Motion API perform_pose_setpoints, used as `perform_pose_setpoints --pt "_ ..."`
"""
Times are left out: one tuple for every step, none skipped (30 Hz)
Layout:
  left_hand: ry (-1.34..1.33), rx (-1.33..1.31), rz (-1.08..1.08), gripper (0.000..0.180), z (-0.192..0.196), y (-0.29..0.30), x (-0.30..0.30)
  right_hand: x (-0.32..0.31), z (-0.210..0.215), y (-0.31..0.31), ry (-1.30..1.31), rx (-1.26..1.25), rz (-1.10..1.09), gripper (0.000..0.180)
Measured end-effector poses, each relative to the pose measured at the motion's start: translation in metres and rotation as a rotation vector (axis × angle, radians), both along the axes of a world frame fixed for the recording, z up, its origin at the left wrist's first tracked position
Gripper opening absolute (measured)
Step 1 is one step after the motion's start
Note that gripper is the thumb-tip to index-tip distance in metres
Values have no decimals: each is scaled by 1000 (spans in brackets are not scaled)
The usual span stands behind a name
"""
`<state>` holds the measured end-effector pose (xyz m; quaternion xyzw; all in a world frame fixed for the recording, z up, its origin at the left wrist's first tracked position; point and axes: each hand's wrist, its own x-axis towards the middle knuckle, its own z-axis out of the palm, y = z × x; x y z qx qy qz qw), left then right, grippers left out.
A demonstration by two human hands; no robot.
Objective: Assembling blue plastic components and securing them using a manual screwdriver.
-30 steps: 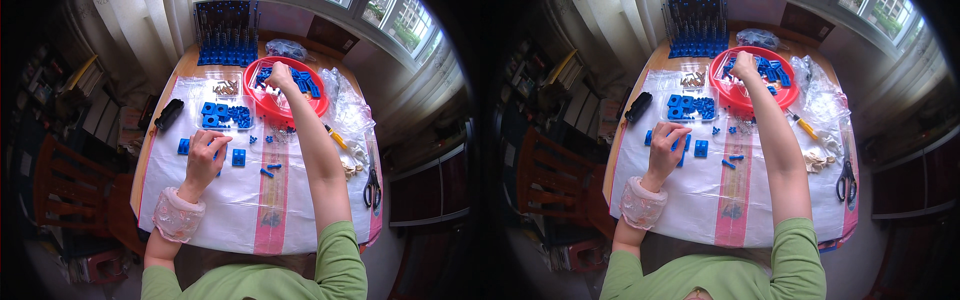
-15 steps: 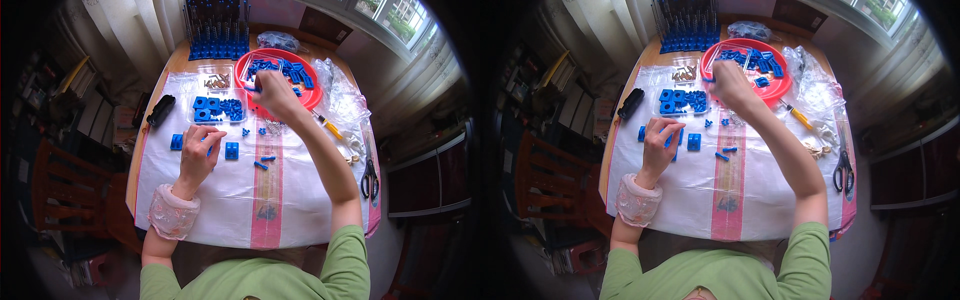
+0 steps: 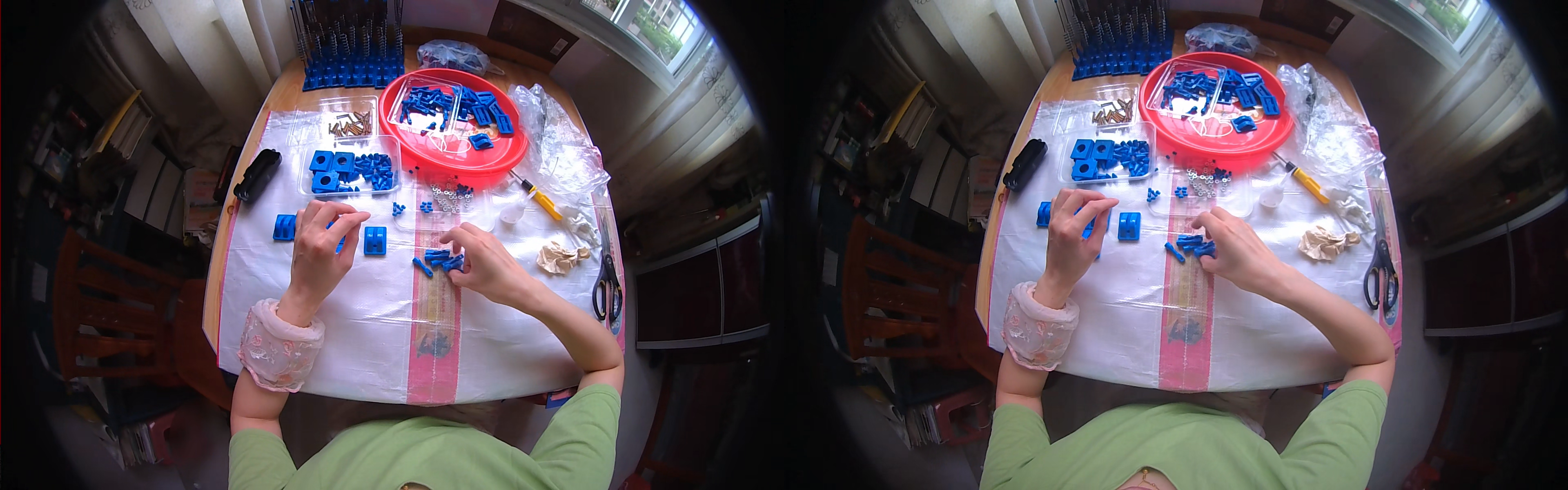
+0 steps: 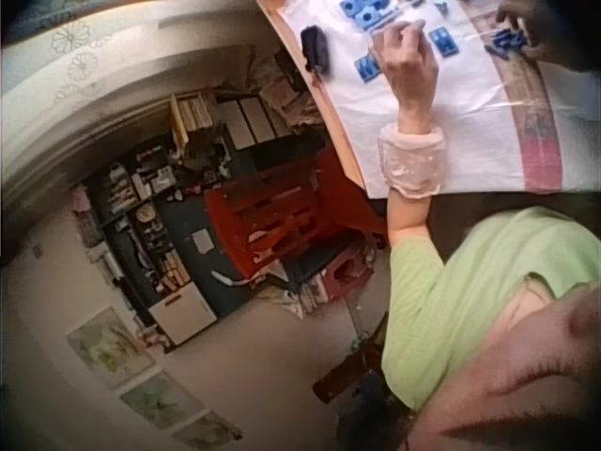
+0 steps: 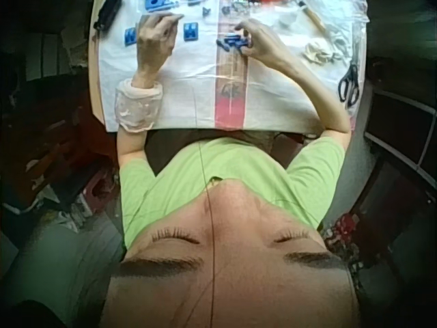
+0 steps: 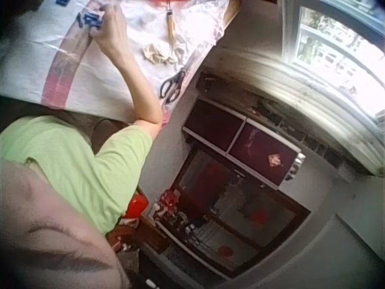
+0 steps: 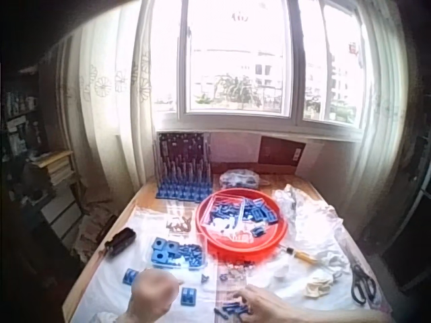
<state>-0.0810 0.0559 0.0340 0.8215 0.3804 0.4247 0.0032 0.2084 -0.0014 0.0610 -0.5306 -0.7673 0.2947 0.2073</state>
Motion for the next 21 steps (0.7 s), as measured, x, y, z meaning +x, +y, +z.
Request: perform_pose_setpoints --pt "0 0 1 23 1 0 0 3 -1 -3 -6 23 0 30" --pt "-1 0 1 23 1 0 0 7 -4 -5 -11 46 1 29" --pt "0 0 -2 23 1 0 1 12 -6 -7 -19 68 -2 28" --pt "1 0 -4 23 1 -1 1 15 -8 -8 -7 42 -3 26" --pt "2 0 -7 23 0 -1 2 19 -10 -9 5 16 -4 25" --pt "2 -2 -5 23 0 -1 1 20 -12 -9 21 -10 -1 23" --pt "2 -3 -3 23 0 -1 1 21 -12 -10 22 -8 -5 21" --pt "2 -5 -1 23 0 -1 1 20 -11 -12 23 -6 -8 19" --pt "3 -5 1 23 0 -1 1 20 -11 -12 25 -2 -9 18" --pt "4 -5 4 23 0 -1 1 21 -11 -13 18 6 -4 17" --pt "5 -5 6 23 1 -1 0 21 -11 -13 11 14 1 17" --pt "5 -1 3 23 1 0 1 21 -11 -14 2 22 4 17" --pt "6 3 0 23 1 0 1 21 -12 -13 -5 35 12 16" --pt "6 7 -3 23 1 0 1 21 -12 -13 -12 48 20 16" --pt "6 6 -3 22 1 0 1 21 -13 -12 -20 61 27 16" --pt "7 6 -4 22 1 0 0 21 -13 -10 -14 69 26 16" --pt "7 5 -5 22 1 1 0 20 -14 -8 -8 76 24 16" --pt "7 3 -3 22 1 0 0 18 -15 -7 -1 84 23 16" --pt "6 2 -2 22 0 1 0 17 -15 -6 -5 97 31 15" --pt "6 0 -1 22 0 1 0 16 -14 -6 -9 109 40 15" --pt "7 -2 0 22 0 1 -1 15 -14 -5 -14 121 48 15"
